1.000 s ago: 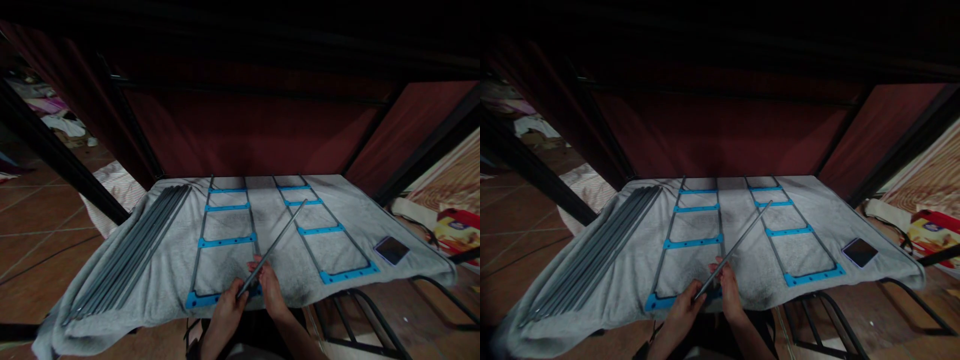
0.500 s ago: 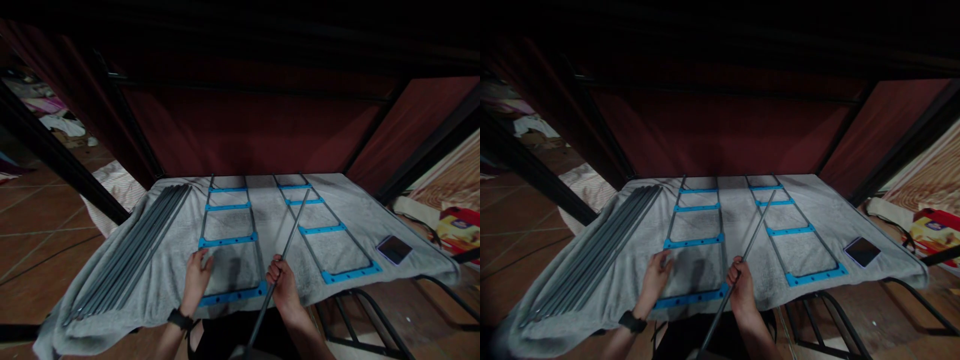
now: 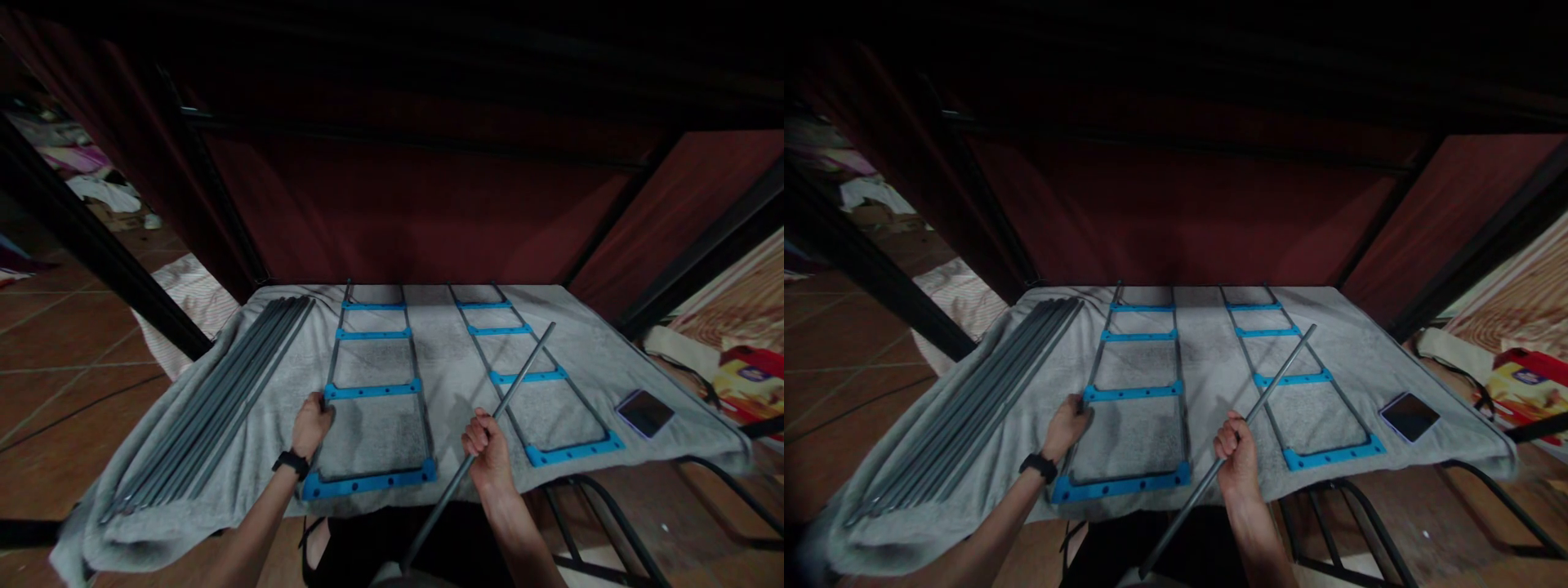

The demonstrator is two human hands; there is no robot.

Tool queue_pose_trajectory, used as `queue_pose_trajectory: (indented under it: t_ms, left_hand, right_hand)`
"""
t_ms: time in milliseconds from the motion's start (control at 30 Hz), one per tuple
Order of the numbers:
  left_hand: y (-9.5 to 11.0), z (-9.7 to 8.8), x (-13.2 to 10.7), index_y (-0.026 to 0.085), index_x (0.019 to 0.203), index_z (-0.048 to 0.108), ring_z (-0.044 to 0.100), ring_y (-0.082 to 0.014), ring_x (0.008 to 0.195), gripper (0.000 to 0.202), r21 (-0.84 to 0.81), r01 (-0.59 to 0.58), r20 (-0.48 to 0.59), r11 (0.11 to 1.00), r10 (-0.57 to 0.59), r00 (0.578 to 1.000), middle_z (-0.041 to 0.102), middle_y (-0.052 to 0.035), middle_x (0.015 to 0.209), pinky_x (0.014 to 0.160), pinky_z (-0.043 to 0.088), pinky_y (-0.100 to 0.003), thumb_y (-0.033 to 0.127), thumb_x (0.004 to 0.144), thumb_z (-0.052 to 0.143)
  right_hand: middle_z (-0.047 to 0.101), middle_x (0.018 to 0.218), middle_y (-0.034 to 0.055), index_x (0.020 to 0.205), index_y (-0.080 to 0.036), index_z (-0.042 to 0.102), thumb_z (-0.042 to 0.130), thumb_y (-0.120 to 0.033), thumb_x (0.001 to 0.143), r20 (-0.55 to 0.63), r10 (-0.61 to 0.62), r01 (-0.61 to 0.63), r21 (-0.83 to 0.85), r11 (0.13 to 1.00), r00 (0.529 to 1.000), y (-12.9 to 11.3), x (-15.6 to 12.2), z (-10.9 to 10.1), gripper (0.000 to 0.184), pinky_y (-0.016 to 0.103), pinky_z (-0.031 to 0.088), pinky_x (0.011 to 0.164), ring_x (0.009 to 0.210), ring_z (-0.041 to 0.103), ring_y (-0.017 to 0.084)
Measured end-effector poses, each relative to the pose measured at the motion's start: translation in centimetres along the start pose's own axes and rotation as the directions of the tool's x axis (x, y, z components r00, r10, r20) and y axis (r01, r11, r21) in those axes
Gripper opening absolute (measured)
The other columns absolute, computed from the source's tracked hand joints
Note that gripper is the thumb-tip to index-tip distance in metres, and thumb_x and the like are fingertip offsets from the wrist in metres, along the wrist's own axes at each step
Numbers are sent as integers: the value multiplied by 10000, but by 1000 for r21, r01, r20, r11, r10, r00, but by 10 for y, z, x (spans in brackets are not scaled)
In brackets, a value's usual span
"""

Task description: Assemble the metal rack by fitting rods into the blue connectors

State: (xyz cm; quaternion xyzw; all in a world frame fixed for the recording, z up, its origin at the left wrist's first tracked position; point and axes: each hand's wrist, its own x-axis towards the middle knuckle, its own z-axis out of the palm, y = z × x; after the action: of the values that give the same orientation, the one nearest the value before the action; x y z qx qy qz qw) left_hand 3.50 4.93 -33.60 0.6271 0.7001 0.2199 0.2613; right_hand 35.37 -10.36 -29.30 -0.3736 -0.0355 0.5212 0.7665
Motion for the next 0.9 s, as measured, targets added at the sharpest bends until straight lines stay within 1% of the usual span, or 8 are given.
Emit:
queue_pose_trajectory:
  t_ms: [67,133,200,300,433,667,800,900]
  left_hand:
    - [3,-4,3,118,1065,564,635,-215,731,322,-207,64,-38,976,-74,997,640,-70,791,661,460,-307,197,752,553]
    - [7,-10,4,124,1095,532,561,-158,566,372,-404,126,-15,906,-144,989,574,0,680,547,416,-265,203,731,541]
    - [13,-19,4,123,1081,532,467,-114,465,384,-559,150,50,816,-147,988,503,46,607,460,345,-226,274,730,577]
    - [24,-39,2,138,893,558,349,-59,403,405,-716,184,150,673,-109,983,442,72,563,391,227,-191,440,664,699]
    - [38,-79,-2,156,791,522,284,-24,387,425,-744,258,242,616,-110,964,446,72,558,366,167,-158,420,587,785]
    - [64,-158,-29,166,952,554,285,-22,411,432,-716,311,330,625,-89,940,438,73,596,362,172,-119,292,624,804]
    - [70,-177,-52,175,1007,563,306,-28,432,511,-711,300,303,636,-107,947,442,71,614,354,203,-113,293,589,831]
    - [62,-184,-64,175,1018,570,283,-24,423,552,-701,300,297,647,-118,948,439,74,615,336,207,-119,334,568,847]
  right_hand:
    - [263,470,-151,823,-197,567,695,-214,665,5,-15,15,-12,1000,1000,-4,3,-3,204,177,200,346,373,219,36]
    - [260,472,-150,823,-196,570,694,-220,671,13,-37,38,-29,999,999,-8,6,-4,197,179,204,345,374,225,37]
    - [267,472,-147,823,-195,574,691,-227,679,14,-59,60,-32,998,998,-11,8,-5,189,178,209,346,376,228,38]
    - [279,472,-144,822,-192,579,682,-224,686,11,-85,86,-23,996,996,-17,10,-3,173,177,201,345,377,217,36]
    - [272,468,-142,818,-195,579,667,-225,695,33,-125,126,-37,991,992,-28,14,1,155,185,181,342,371,203,39]
    - [266,432,-138,776,-203,569,662,-188,692,62,-198,194,61,979,978,-58,20,10,126,206,144,353,370,166,45]
    - [271,436,-126,776,-210,586,623,-238,742,76,-365,364,33,931,928,-66,20,25,58,219,183,386,379,189,58]
    - [329,475,-105,782,-212,594,602,-268,760,79,-460,462,-19,887,885,-65,18,35,60,224,255,440,420,284,69]
